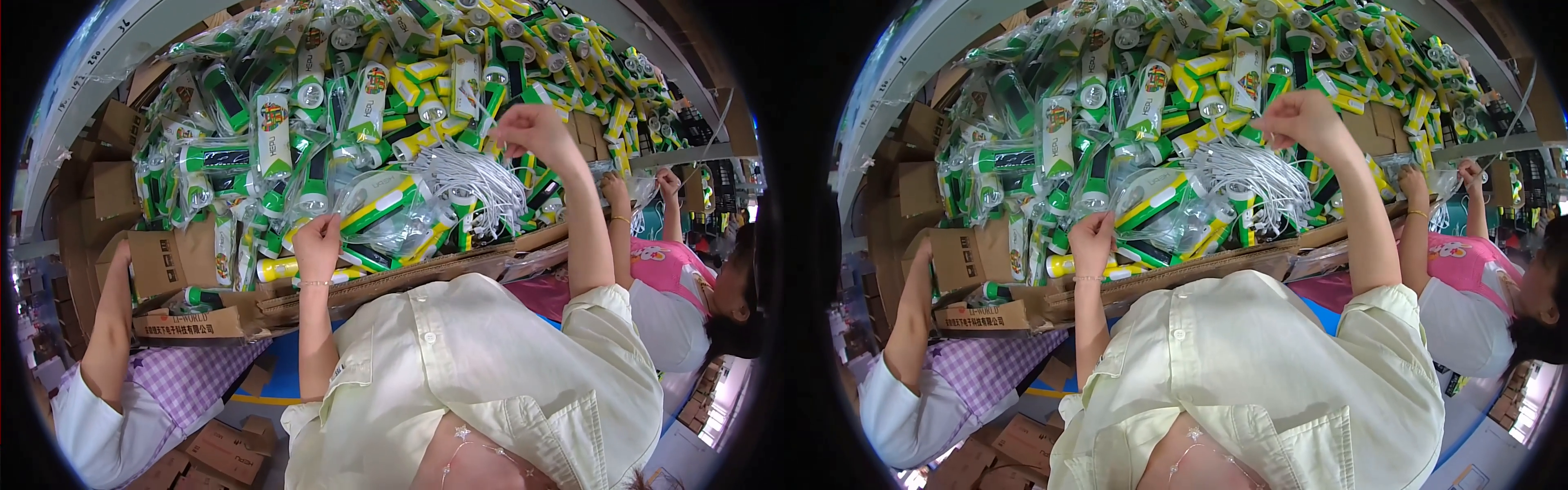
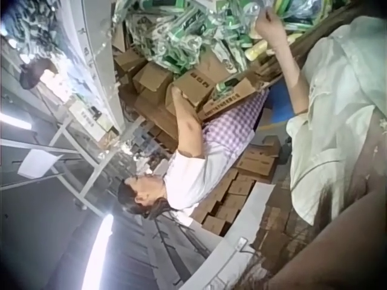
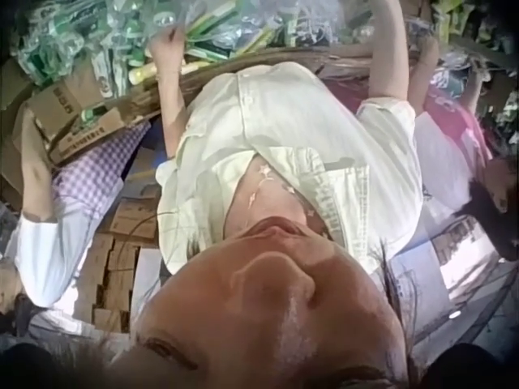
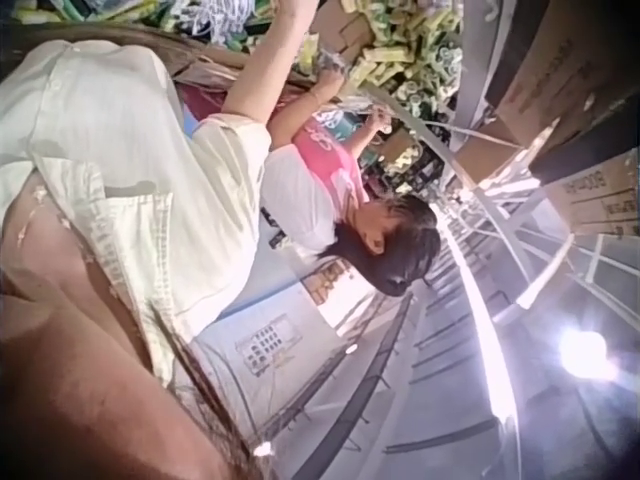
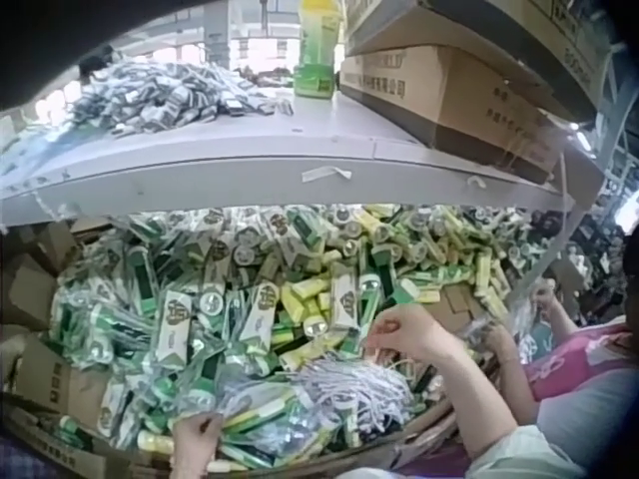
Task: Packaging portable flashlights into individual plastic bags at a factory workbench.
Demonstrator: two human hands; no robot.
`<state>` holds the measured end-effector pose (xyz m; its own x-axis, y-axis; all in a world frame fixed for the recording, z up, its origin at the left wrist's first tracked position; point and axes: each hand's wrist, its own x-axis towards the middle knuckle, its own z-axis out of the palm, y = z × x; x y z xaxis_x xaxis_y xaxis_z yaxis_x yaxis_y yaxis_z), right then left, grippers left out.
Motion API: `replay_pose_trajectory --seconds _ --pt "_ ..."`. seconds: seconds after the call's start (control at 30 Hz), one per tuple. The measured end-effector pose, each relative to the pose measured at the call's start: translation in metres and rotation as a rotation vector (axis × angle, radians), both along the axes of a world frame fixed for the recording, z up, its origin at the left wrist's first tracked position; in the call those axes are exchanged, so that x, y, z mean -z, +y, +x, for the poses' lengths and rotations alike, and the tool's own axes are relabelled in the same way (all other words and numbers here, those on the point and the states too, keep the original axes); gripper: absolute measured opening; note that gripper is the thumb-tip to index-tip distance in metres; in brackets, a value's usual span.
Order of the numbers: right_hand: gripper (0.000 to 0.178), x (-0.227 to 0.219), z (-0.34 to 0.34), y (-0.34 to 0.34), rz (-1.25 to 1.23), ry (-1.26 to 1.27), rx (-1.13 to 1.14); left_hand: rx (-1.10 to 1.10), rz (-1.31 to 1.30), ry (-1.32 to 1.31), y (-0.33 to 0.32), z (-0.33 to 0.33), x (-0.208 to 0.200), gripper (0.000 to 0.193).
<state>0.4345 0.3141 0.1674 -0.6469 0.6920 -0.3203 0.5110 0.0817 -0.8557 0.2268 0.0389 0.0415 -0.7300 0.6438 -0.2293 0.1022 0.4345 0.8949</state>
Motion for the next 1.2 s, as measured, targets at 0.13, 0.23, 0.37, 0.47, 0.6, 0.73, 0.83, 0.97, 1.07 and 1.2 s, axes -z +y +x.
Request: replay_pose_trajectory --seconds 0.13,0.23,0.37,0.47,0.6,0.73,0.83,0.97,1.07,1.2 --pt "0.009 -0.041 -0.046 -0.062 -0.039 0.671 -0.197 -0.008 0.011 -0.013 -0.002 0.002 0.002 0.019" --pt "0.011 -0.038 -0.079 -0.097 -0.141 0.882 -0.382 0.003 0.031 -0.036 -0.001 -0.001 0.011 0.02" --pt "0.012 0.019 -0.107 -0.116 -0.104 0.776 -0.531 0.0 0.118 -0.136 -0.006 -0.002 0.016 0.021" --pt "0.012 0.101 -0.11 -0.095 0.332 0.549 -0.736 0.006 0.185 -0.191 -0.009 -0.002 0.019 0.021" --pt "0.005 0.107 -0.106 -0.081 1.04 -0.221 -0.916 -0.021 0.201 -0.112 -0.014 0.007 0.023 0.019" --pt "0.006 0.085 -0.106 -0.096 1.213 -0.461 -0.908 -0.061 0.195 -0.136 -0.011 0.007 0.015 0.018" --pt "0.007 0.085 -0.114 -0.095 1.218 -0.494 -1.023 -0.046 0.261 -0.296 -0.013 0.0 0.014 0.019" --pt "0.012 0.07 -0.126 -0.089 1.048 -0.189 -0.864 -0.027 0.432 -0.496 -0.026 -0.007 0.028 0.02" --pt "0.017 0.082 -0.139 -0.113 0.913 0.166 -0.702 -0.137 0.212 -0.363 -0.027 -0.01 0.034 0.016" --pt "0.016 0.113 -0.149 -0.143 0.954 0.369 -0.72 -0.172 0.217 -0.187 -0.026 -0.006 0.035 0.01"
